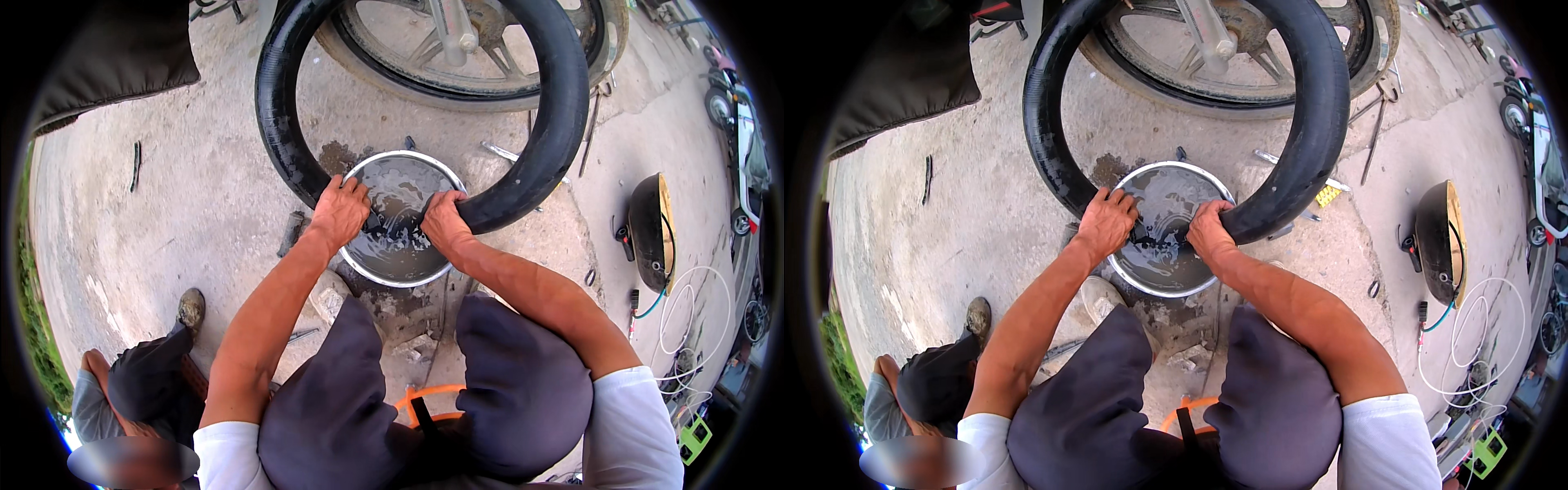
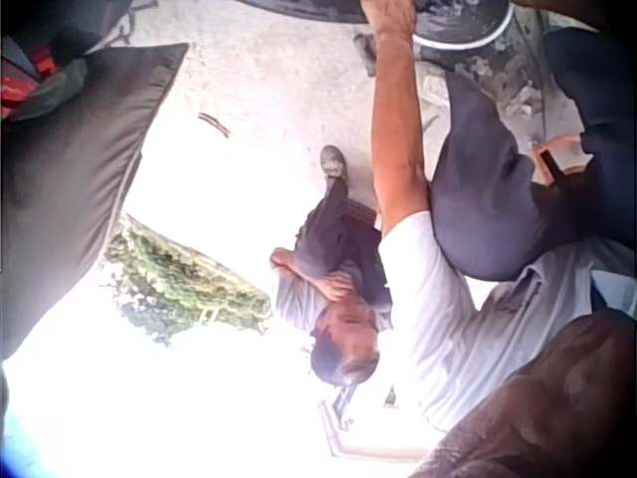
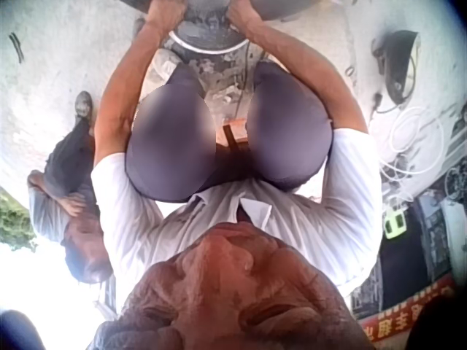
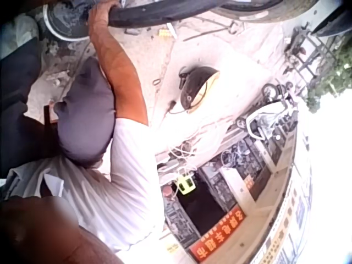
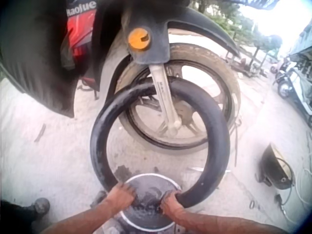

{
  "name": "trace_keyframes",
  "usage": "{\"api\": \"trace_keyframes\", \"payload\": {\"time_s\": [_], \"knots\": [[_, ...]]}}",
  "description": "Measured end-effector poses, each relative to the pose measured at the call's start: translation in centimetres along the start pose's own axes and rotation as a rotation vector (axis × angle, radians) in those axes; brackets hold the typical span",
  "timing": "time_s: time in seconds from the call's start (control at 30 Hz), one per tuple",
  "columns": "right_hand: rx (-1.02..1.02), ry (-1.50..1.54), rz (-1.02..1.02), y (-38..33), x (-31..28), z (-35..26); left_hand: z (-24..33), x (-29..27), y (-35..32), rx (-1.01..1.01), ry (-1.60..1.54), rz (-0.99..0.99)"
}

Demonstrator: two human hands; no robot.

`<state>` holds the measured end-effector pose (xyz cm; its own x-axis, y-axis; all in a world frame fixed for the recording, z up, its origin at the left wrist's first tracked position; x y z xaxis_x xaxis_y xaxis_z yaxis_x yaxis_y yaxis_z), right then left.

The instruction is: The person submerges sections of a motorcycle inner tube into a basin of water and squeezes the tube to check for air bubbles.

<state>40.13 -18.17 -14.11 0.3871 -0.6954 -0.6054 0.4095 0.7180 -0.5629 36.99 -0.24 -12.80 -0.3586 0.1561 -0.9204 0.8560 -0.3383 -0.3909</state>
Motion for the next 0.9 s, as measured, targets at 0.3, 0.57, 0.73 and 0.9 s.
{"api": "trace_keyframes", "payload": {"time_s": [0.3,0.57,0.73,0.9], "knots": [[-0.028,-0.02,-0.025,-0.1,-0.1,0.3,0.4,-0.5,0.3,-0.016,0.031,-0.05],[-0.003,0.018,0.042,-0.4,-0.1,0.5,0.9,0.0,0.9,-0.006,0.072,-0.068],[-0.012,0.026,0.048,-0.4,-0.4,0.7,0.9,0.0,0.9,-0.009,0.08,-0.063],[-0.06,0.025,-0.015,-0.1,0.0,0.4,0.9,0.0,1.0,-0.008,0.077,-0.063]]}}
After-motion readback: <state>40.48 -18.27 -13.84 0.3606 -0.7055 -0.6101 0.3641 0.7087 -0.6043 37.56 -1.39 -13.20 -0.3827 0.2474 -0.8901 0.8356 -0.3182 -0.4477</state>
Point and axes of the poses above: each hand's wrist, its own y-axis towards the middle knuckle, its own x-axis out of the palm, z = x × y, the point moved 5 cm from there along y, towards the middle knuckle, and after that the axes turned 8 degrees about -y, right-handed, at the moved point
